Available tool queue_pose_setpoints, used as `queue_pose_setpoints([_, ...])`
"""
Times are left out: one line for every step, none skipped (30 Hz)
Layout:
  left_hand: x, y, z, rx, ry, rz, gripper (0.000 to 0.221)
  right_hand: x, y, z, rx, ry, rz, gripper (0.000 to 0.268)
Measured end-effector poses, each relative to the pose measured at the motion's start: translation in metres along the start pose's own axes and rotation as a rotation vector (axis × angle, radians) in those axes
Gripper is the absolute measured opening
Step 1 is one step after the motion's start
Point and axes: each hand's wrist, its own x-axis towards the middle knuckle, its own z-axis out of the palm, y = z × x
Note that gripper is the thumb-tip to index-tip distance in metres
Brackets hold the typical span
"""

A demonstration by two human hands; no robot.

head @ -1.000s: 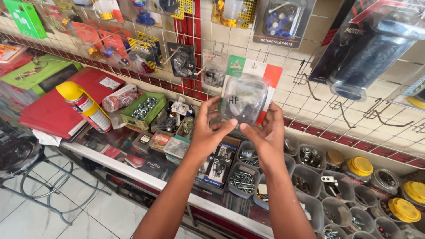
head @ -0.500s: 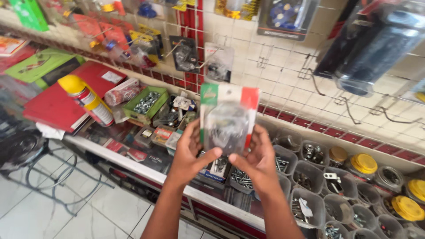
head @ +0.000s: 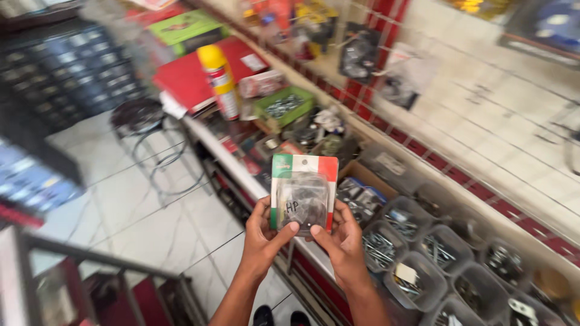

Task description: The person picks up several packaged motorcycle parts from a counter and places them back into bins and racks, handling one package at a time.

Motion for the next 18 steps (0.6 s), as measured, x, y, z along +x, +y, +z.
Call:
queue_pose_setpoints([-0.006,0.001,-0.004,0.011,0.047,0.005,0.06,0.0,0.004,0.002,-0.008,-0.024,0.008,0.06])
queue_pose_setpoints([-0.014,0.0,-0.008,0.022,0.094,0.009,0.06,-0.001,0.008,0.005,-0.016,-0.048,0.016,0.06])
queue_pose_setpoints([-0.02,-0.002,-0.01,0.029,0.138,0.014,0.06,-0.002,0.013,0.007,-0.029,-0.081,0.017,0.061])
queue_pose_setpoints([-0.03,-0.004,-0.014,0.046,0.189,0.022,0.059,-0.005,0.02,0.012,-0.041,-0.114,0.017,0.061])
queue_pose_setpoints([-0.04,-0.006,-0.018,0.059,0.239,0.038,0.059,-0.005,0.025,0.016,-0.056,-0.153,0.011,0.061])
queue_pose_setpoints([-0.049,-0.009,-0.023,0.073,0.29,0.053,0.059,-0.006,0.03,0.02,-0.034,-0.185,0.051,0.063])
queue_pose_setpoints([-0.059,-0.013,-0.028,0.066,0.333,0.075,0.058,-0.01,0.036,0.024,-0.011,-0.218,0.1,0.064])
queue_pose_setpoints([-0.067,-0.018,-0.033,0.06,0.376,0.098,0.058,-0.012,0.042,0.028,0.012,-0.251,0.151,0.065])
queue_pose_setpoints([-0.077,-0.021,-0.039,0.055,0.422,0.116,0.058,-0.015,0.049,0.033,0.012,-0.276,0.198,0.067])
queue_pose_setpoints([-0.086,-0.022,-0.045,0.049,0.472,0.104,0.059,-0.018,0.055,0.038,0.012,-0.301,0.245,0.068])
queue_pose_setpoints([-0.095,-0.023,-0.049,0.041,0.523,0.09,0.059,-0.022,0.06,0.043,0.008,-0.324,0.293,0.07])
queue_pose_setpoints([-0.104,-0.022,-0.053,0.031,0.573,0.076,0.059,-0.027,0.065,0.049,0.011,-0.352,0.301,0.069])
queue_pose_setpoints([-0.113,-0.021,-0.057,0.048,0.599,0.097,0.059,-0.031,0.07,0.054,0.012,-0.38,0.307,0.069])
queue_pose_setpoints([-0.124,-0.019,-0.06,0.065,0.624,0.118,0.059,-0.037,0.073,0.06,0.014,-0.408,0.313,0.069])
queue_pose_setpoints([-0.133,-0.017,-0.063,0.084,0.648,0.146,0.059,-0.039,0.077,0.066,0.03,-0.457,0.304,0.069])
queue_pose_setpoints([-0.143,-0.015,-0.066,0.095,0.683,0.166,0.06,-0.043,0.079,0.072,0.046,-0.505,0.296,0.069])
queue_pose_setpoints([-0.152,-0.013,-0.068,0.106,0.72,0.191,0.061,-0.047,0.081,0.079,0.063,-0.559,0.285,0.069])
queue_pose_setpoints([-0.162,-0.011,-0.071,0.117,0.758,0.215,0.062,-0.053,0.083,0.087,0.063,-0.596,0.296,0.068])
